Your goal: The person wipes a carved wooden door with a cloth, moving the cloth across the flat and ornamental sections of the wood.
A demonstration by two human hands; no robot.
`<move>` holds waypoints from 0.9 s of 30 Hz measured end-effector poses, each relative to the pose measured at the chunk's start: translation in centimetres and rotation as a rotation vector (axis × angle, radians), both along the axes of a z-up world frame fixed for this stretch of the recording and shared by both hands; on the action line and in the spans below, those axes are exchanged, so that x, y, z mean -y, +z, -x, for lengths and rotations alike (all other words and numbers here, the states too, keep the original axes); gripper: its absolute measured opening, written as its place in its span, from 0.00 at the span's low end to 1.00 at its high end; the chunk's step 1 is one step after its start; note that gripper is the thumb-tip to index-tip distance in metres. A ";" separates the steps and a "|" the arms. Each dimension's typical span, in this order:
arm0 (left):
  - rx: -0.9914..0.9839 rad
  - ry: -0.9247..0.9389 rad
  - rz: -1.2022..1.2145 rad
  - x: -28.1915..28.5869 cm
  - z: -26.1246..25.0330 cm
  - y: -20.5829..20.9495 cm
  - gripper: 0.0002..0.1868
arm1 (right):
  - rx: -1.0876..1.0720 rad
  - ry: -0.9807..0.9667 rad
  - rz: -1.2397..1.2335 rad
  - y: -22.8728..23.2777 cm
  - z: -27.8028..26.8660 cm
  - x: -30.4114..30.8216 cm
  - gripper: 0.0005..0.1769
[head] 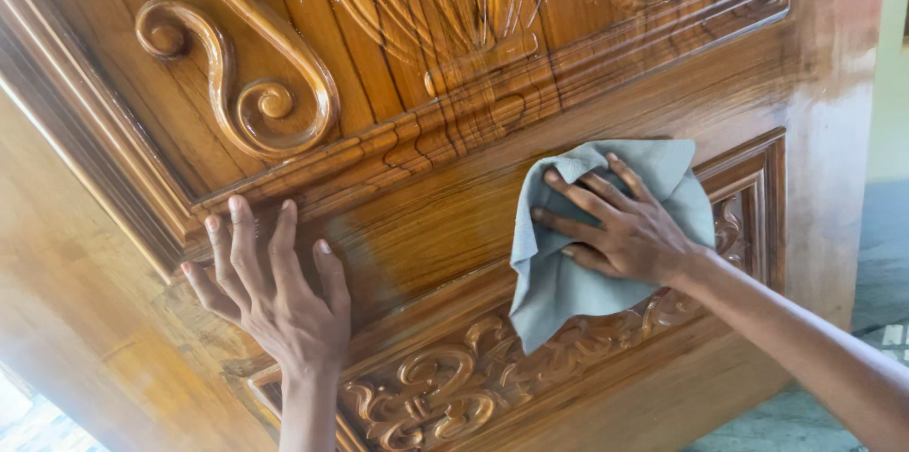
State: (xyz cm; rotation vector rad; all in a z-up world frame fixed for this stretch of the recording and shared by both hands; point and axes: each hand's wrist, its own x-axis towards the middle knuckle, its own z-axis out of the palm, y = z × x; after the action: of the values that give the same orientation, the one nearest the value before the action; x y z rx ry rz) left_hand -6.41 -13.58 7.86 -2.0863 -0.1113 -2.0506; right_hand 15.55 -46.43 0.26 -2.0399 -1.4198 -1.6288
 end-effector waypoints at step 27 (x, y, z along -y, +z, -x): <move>0.012 0.029 0.003 0.3 0.0 0.1 0.22 | -0.168 -0.070 -0.595 -2.2 -5.1 7.0 0.37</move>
State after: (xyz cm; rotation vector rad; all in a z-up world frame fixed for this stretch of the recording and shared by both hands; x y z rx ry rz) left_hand -6.37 -13.85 8.01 -2.0627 -0.1461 -2.0476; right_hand 20.60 -53.39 -1.93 -1.8250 -0.6971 -1.6064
